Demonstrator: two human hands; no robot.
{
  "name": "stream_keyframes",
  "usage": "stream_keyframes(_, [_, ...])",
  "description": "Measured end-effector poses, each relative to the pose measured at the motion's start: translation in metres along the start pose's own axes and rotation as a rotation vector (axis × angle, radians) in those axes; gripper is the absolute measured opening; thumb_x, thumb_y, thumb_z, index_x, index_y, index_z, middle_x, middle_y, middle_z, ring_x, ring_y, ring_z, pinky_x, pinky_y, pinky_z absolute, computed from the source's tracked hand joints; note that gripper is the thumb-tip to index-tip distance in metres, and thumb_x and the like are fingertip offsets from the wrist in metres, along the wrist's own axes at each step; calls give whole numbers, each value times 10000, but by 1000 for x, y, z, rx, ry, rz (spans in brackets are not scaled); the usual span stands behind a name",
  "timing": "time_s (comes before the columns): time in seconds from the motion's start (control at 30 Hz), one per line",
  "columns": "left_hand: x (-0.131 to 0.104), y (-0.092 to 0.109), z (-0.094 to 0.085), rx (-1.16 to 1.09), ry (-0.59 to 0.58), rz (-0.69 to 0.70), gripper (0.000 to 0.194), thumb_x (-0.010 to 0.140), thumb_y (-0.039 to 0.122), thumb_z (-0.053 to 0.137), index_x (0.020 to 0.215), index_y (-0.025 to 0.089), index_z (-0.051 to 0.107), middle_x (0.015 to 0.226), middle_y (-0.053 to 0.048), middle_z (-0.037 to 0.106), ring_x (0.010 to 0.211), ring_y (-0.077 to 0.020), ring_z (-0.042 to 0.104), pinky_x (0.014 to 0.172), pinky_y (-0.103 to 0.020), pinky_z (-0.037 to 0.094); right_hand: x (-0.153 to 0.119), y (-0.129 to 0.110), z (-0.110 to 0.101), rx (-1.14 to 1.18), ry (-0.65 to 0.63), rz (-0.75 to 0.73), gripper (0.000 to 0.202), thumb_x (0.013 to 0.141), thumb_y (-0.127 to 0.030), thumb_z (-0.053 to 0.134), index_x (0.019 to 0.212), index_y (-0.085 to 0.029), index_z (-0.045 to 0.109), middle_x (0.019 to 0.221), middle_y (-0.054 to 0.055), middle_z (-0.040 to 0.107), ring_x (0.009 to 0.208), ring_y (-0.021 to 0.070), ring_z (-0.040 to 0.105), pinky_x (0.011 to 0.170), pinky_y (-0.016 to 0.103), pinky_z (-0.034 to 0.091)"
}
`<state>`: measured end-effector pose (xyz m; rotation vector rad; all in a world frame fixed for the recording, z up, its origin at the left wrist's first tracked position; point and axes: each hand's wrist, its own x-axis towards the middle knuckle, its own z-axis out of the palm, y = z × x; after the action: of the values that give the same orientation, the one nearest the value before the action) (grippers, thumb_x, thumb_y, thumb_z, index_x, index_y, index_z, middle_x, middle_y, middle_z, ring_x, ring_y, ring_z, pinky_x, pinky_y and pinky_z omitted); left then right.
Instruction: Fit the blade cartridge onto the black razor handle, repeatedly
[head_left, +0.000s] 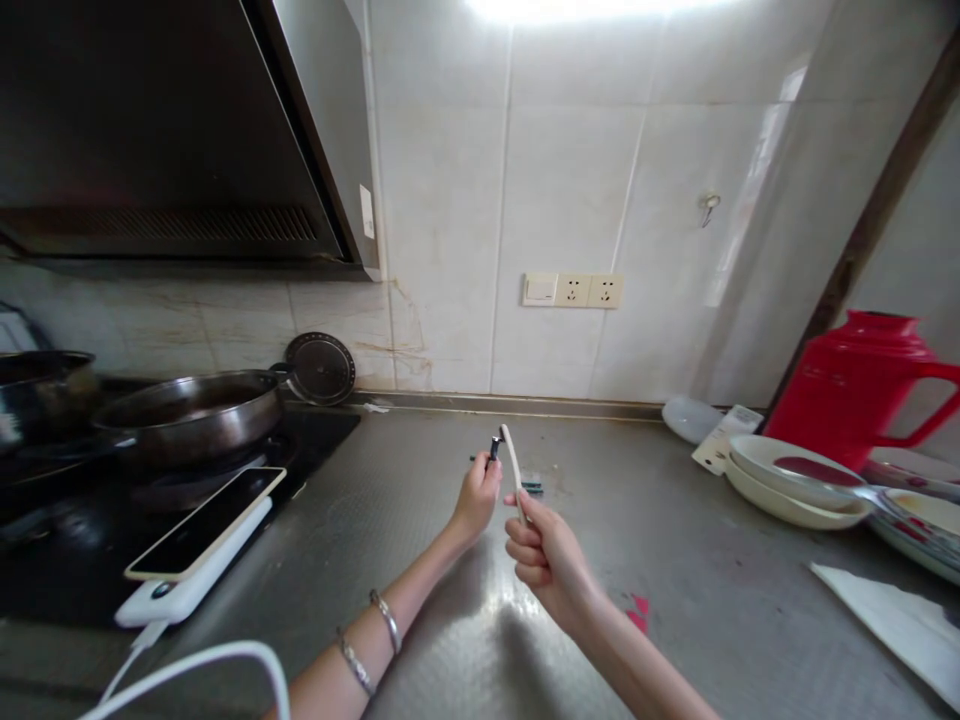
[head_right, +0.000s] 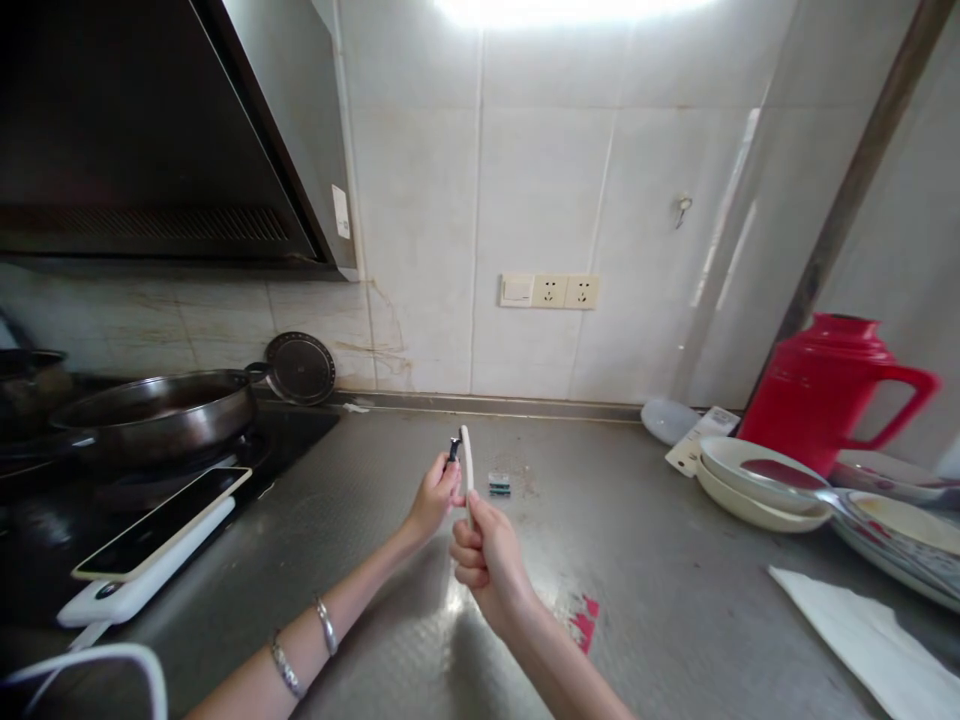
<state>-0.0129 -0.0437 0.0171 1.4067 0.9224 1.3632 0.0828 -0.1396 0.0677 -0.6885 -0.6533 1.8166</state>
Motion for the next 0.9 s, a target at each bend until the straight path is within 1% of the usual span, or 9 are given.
stream_keyframes(0.07, [-1,-2,1,30,-12,17,258,819,437,448,753,193,396,542,79,365,423,-54,322,411,-181,247,-6,3,0,10,22,-33,341,678,-427,681,823,-197,474,449,-137,193,359,2,77,323,117,14])
stream_keyframes(0.13, [-3,-4,3,40,-18,4,251,823,435,444,758,195,401,540,77,367,430,-58,329,419,-183,249,-10,3,2,18,26,-52,343,672,-424,685,826,-196,480,449,-138,190,361,2,70,320,121,13])
stream_keyframes(0.27, [-4,-4,5,30,-14,-15,254,821,445,443,757,202,402,519,79,361,424,-65,327,422,-191,246,-12,7,6,30,49,-35,352,656,-425,693,813,-197,476,433,-143,180,356,3,59,320,125,8])
stream_keyframes(0.4, [-3,-3,4,5,-1,2,274,824,469,420,758,204,391,501,88,335,403,-62,299,413,-192,239,-16,15,8,32,72,-18,389,625,-454,705,810,-208,467,426,-145,192,354,3,63,322,124,9])
stream_keyframes(0.57, [-4,-3,6,16,-18,20,268,822,456,430,748,201,392,531,82,360,414,-56,312,417,-187,245,-18,9,11,47,77,-82,380,622,-429,709,815,-203,472,422,-144,204,355,2,64,324,129,7])
stream_keyframes(0.63, [-5,-3,7,45,-18,20,256,819,447,440,757,201,408,524,80,365,420,-62,321,423,-191,251,-17,13,11,37,86,-83,394,615,-450,709,803,-203,465,418,-145,206,354,2,63,326,132,4])
stream_keyframes(0.77, [-7,0,6,87,4,20,244,824,440,433,761,205,421,511,78,365,430,-73,339,435,-199,259,-23,29,12,11,113,-67,438,599,-517,699,796,-207,461,423,-145,209,354,4,69,328,137,5])
stream_keyframes(0.9, [-8,3,6,93,-18,45,249,825,439,430,742,206,408,509,78,360,438,-75,340,446,-202,266,-23,28,16,3,92,-131,421,615,-498,696,817,-210,466,429,-144,208,358,6,66,327,139,7])
